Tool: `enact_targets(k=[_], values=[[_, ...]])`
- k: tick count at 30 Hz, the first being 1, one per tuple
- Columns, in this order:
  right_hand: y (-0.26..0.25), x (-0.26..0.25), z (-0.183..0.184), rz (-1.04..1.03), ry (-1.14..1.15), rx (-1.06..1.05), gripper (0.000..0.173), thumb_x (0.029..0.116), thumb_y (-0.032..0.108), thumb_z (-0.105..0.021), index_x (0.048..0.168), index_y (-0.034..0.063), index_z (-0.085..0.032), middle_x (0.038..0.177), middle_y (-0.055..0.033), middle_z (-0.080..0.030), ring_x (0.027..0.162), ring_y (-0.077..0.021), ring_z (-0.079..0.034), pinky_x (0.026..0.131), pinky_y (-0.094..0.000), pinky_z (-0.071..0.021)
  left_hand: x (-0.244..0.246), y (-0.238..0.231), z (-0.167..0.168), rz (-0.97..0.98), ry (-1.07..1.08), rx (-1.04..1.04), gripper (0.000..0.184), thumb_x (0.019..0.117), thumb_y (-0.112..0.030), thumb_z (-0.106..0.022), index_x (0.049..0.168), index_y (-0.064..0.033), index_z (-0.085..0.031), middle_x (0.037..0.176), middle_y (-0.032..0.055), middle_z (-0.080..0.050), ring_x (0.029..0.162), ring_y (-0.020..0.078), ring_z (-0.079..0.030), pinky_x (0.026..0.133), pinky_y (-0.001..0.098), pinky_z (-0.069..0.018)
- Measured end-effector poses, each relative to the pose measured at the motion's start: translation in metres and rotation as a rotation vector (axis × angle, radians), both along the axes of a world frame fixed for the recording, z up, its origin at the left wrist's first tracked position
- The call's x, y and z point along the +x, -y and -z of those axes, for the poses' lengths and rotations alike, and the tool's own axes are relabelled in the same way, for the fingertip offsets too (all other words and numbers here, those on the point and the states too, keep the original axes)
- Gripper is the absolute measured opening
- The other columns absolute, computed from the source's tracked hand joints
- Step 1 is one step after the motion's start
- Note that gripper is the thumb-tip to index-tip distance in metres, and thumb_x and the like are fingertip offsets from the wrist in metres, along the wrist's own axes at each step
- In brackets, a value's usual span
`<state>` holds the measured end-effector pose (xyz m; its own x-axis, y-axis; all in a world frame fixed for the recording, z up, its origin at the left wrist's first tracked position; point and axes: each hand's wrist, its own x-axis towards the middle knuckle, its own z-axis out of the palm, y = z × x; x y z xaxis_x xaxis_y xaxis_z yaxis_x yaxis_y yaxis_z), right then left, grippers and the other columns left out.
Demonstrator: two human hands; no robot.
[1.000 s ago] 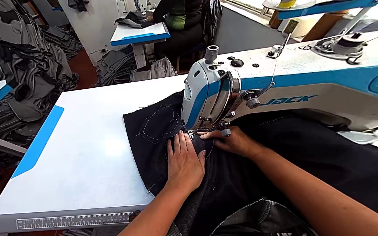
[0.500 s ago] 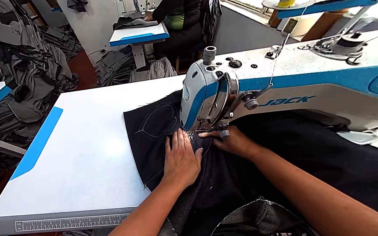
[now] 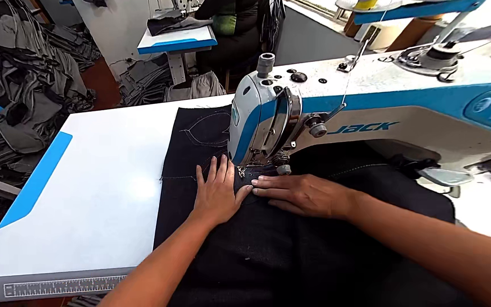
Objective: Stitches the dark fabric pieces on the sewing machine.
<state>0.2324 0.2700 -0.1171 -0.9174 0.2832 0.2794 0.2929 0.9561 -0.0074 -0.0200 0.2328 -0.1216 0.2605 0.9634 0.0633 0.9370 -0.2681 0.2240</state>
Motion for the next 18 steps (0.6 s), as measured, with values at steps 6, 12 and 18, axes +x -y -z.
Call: enact_targets(k=[6, 12, 18], values=[[0.082, -0.071, 0.023, 0.562, -0.240, 0.061, 0.043, 0.1045, 0.037, -0.049, 0.124, 0.0072, -0.073, 0.127, -0.0089, -0.073, 0.119, -0.0234, -0.070, 0.094, -0.0401, -0.0591, -0.051, -0.062, 0.002, 0.610, 0.031, 0.158, 0.074, 0.1015, -0.062, -0.040, 0.138, -0.0011, -0.061, 0.148, 0.0172, -0.056, 0.148, 0.0356, -0.041, 0.118, 0.0710, -0.0206], [0.108, -0.130, 0.031, 0.872, -0.225, 0.167, 0.045, 0.1061, 0.032, -0.044, 0.124, 0.0015, -0.072, 0.125, -0.0141, -0.073, 0.116, -0.0273, -0.071, 0.094, -0.0377, -0.0583, -0.060, -0.103, -0.002, 0.931, -0.032, 0.190, 0.077, 0.1009, -0.065, -0.034, 0.135, -0.0025, -0.063, 0.143, 0.0180, -0.060, 0.143, 0.0353, -0.047, 0.119, 0.0661, -0.0240], [0.105, -0.117, 0.030, 0.810, -0.252, 0.169, 0.040, 0.1057, 0.027, -0.045, 0.122, 0.0043, -0.074, 0.125, -0.0103, -0.074, 0.118, -0.0229, -0.070, 0.097, -0.0338, -0.0568, -0.060, -0.095, -0.001, 0.873, -0.056, 0.194, 0.076, 0.1010, -0.065, -0.033, 0.137, -0.0036, -0.061, 0.143, 0.0163, -0.060, 0.143, 0.0334, -0.047, 0.119, 0.0661, -0.0241]])
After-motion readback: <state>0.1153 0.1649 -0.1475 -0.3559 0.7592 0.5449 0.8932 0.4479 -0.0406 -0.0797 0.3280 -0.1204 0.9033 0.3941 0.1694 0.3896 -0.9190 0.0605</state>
